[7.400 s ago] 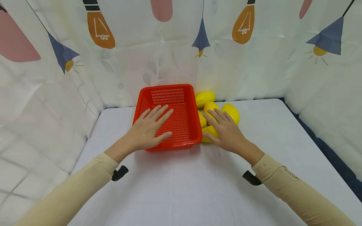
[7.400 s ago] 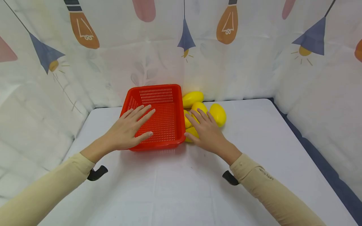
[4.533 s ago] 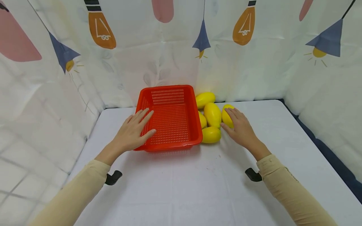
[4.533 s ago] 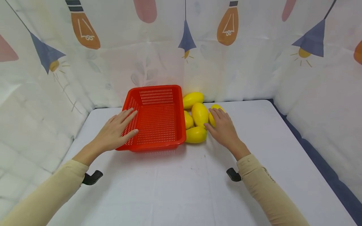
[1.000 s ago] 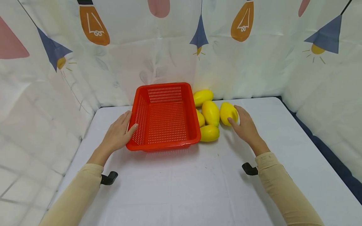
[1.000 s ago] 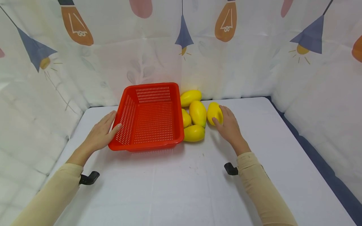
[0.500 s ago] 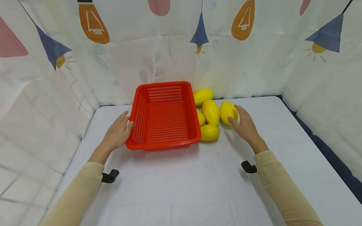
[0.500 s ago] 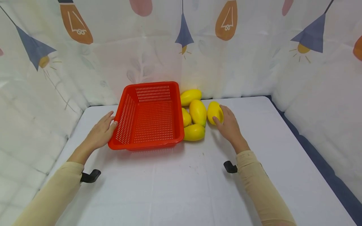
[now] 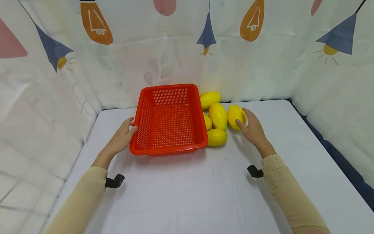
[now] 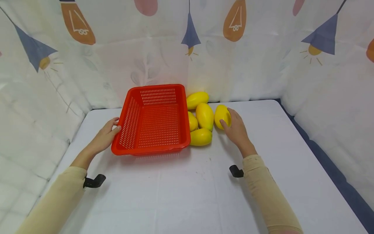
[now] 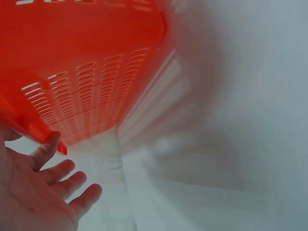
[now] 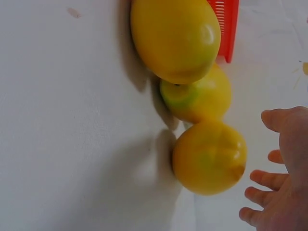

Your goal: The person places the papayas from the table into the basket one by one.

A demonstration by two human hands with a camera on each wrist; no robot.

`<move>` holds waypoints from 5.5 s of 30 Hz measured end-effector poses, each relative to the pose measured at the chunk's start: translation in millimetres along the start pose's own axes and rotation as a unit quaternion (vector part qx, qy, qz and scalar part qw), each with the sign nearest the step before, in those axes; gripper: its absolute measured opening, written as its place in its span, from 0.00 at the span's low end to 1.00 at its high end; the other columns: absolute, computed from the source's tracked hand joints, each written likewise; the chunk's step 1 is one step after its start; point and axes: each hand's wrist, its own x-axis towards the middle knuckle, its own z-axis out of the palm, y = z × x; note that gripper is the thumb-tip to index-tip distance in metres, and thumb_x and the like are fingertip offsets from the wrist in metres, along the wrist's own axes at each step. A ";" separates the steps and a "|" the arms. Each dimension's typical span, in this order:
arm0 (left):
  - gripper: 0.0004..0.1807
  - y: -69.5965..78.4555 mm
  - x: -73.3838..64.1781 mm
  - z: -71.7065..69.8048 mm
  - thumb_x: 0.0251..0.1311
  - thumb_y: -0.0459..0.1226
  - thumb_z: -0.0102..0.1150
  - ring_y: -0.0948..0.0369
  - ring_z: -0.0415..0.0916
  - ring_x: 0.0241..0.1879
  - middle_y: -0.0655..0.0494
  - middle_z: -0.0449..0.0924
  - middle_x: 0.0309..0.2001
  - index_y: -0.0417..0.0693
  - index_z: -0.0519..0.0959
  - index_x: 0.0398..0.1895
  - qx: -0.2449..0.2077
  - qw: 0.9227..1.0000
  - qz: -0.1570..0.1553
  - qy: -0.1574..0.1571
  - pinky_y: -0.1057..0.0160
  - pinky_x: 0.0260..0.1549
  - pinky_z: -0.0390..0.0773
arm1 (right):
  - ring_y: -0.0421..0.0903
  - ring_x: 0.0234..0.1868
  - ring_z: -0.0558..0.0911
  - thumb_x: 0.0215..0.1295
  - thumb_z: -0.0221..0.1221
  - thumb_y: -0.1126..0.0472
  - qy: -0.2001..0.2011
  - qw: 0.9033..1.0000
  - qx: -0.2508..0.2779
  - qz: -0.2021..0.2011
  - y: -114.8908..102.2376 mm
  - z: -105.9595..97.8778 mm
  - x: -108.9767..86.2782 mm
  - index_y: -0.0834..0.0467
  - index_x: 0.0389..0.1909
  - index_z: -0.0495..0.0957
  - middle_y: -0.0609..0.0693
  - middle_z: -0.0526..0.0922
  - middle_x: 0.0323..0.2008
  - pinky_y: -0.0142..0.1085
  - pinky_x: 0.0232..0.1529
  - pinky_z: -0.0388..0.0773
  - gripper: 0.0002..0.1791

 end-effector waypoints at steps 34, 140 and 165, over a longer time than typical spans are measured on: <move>0.26 -17.3 5.3 -10.4 0.73 0.51 0.40 0.73 0.70 0.46 0.45 0.71 0.52 0.35 0.66 0.53 -0.125 0.989 -0.025 -0.074 0.64 0.51 0.72 | 0.60 0.75 0.53 0.72 0.49 0.45 -0.016 0.998 0.026 0.050 -0.4 1.2 11.6 0.56 0.75 0.47 0.60 0.53 0.75 0.57 0.73 0.50 0.38; 0.09 -46.3 16.7 -2.1 0.72 0.39 0.46 0.66 0.76 0.44 0.57 0.77 0.42 0.47 0.77 0.37 -0.355 0.931 0.052 -0.069 0.68 0.42 0.82 | 0.61 0.70 0.60 0.62 0.62 0.54 0.035 0.990 0.080 0.109 10.9 31.0 22.8 0.61 0.74 0.51 0.63 0.57 0.72 0.56 0.70 0.57 0.44; 0.09 -44.9 13.8 -1.2 0.72 0.41 0.47 0.66 0.75 0.46 0.59 0.77 0.43 0.48 0.76 0.38 -0.334 0.940 0.039 -0.062 0.67 0.42 0.82 | 0.59 0.64 0.65 0.61 0.62 0.50 0.088 0.986 0.098 0.097 -7.6 21.0 17.3 0.56 0.72 0.55 0.59 0.62 0.70 0.56 0.64 0.64 0.42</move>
